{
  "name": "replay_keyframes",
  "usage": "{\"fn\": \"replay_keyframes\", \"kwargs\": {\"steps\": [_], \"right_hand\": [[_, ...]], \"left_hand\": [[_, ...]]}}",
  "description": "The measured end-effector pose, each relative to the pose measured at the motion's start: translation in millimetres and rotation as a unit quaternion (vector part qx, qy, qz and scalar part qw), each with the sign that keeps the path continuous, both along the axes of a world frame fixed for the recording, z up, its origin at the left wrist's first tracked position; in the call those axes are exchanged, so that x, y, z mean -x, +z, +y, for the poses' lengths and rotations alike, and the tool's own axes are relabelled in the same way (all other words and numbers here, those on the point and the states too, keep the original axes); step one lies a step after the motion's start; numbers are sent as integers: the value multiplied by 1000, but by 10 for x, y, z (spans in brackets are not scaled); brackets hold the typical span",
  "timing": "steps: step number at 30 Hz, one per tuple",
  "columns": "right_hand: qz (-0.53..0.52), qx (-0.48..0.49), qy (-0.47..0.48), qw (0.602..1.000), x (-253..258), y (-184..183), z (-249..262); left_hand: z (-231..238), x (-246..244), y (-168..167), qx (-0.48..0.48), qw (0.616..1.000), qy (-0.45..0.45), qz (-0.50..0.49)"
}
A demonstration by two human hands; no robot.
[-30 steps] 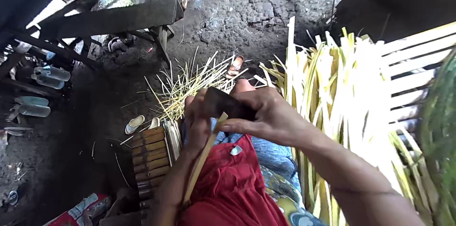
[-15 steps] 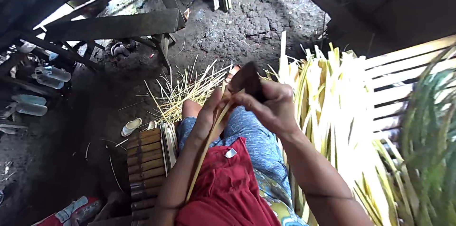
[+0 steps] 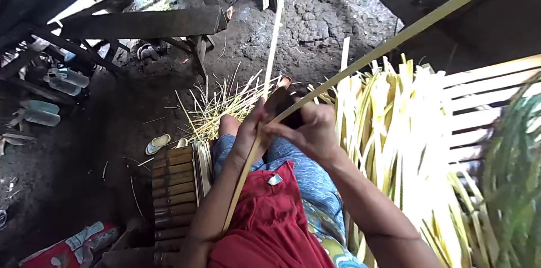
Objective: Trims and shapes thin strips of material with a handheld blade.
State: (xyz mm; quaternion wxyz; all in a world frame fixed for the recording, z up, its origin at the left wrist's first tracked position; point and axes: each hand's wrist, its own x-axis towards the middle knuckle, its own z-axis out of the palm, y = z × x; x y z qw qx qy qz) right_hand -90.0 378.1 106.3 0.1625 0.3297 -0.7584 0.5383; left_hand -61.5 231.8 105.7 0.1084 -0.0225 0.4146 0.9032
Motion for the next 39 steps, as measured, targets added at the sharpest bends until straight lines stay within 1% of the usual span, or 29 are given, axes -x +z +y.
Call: {"fn": "replay_keyframes", "kwargs": {"steps": [1, 3, 4, 5, 7, 9, 10, 12, 14, 15, 16, 17, 19, 20, 22, 23, 24, 26, 28, 30, 31, 32, 33, 34, 36, 39], "right_hand": [[-1, -15, 36, 999, -117, -32, -54], [7, -65, 120, 991, -430, -155, -178], [16, -84, 152, 985, -527, -196, -212], [15, -89, 168, 982, -537, -210, -212], [-5, -73, 146, 987, -367, -194, -139], [-35, -51, 86, 994, -102, -128, -8], [-40, -44, 61, 996, -15, -90, 36], [-51, -51, 56, 996, -62, -61, 25], [-50, -69, 112, 990, -302, -137, -77], [-34, -83, 140, 986, -409, -179, -122], [-13, -95, 157, 983, -459, -211, -147], [0, -100, 156, 983, -448, -226, -155], [-6, -106, 115, 988, -311, -212, -129], [-29, -102, 90, 990, -217, -186, -98], [-48, -93, 51, 993, -106, -162, -70], [-51, -88, 55, 993, -127, -170, -95], [-55, -82, 82, 992, -204, -191, -138], [-30, -95, 158, 982, -458, -249, -239], [-2, -112, 197, 974, -583, -300, -289], [-11, -119, 173, 978, -463, -293, -279], [-20, -125, 149, 981, -366, -262, -257], [-34, -128, 128, 983, -277, -210, -222], [-47, -131, 117, 983, -217, -161, -179], [-54, -129, 115, 983, -193, -130, -142], [-94, -108, 135, 980, -218, -95, -36], [-178, -77, 152, 969, -295, -110, 268]], "left_hand": [[-55, 17, -4, 15, 1000, 24, 3], [-142, 58, -34, -3, 996, 91, 4], [-170, 56, -44, -21, 994, 107, 7], [-171, 56, -47, -29, 994, 105, 13], [-112, 43, -29, -14, 998, 57, 24], [-39, -65, -48, -2, 1000, 2, 23], [5, -139, -48, 1, 1000, 5, 12], [30, -168, -73, -28, 997, 69, -20], [-63, -131, -121, -11, 986, 146, -81], [-109, -93, -144, -9, 980, 170, -101], [-148, -88, -169, -21, 982, 164, -94], [-176, -103, -186, -32, 988, 133, -65], [-189, -114, -187, -39, 998, 51, 8], [-178, -130, -182, -15, 999, 34, 35], [-157, -172, -144, 55, 996, 72, 18], [-169, -176, -159, 74, 992, 100, -6], [-205, -171, -209, 65, 989, 126, -30], [-289, -179, -264, 28, 982, 176, -67], [-353, -241, -246, 4, 983, 170, -67], [-333, -226, -246, -19, 988, 149, -47], [-326, -247, -262, -10, 992, 119, -32], [-328, -286, -284, 18, 996, 91, -17], [-316, -321, -279, 52, 994, 94, -14], [-317, -340, -262, 83, 988, 127, -16], [-396, -318, -217, 88, 967, 237, -8], [-841, -399, -284, 101, 929, 357, -15]]}}
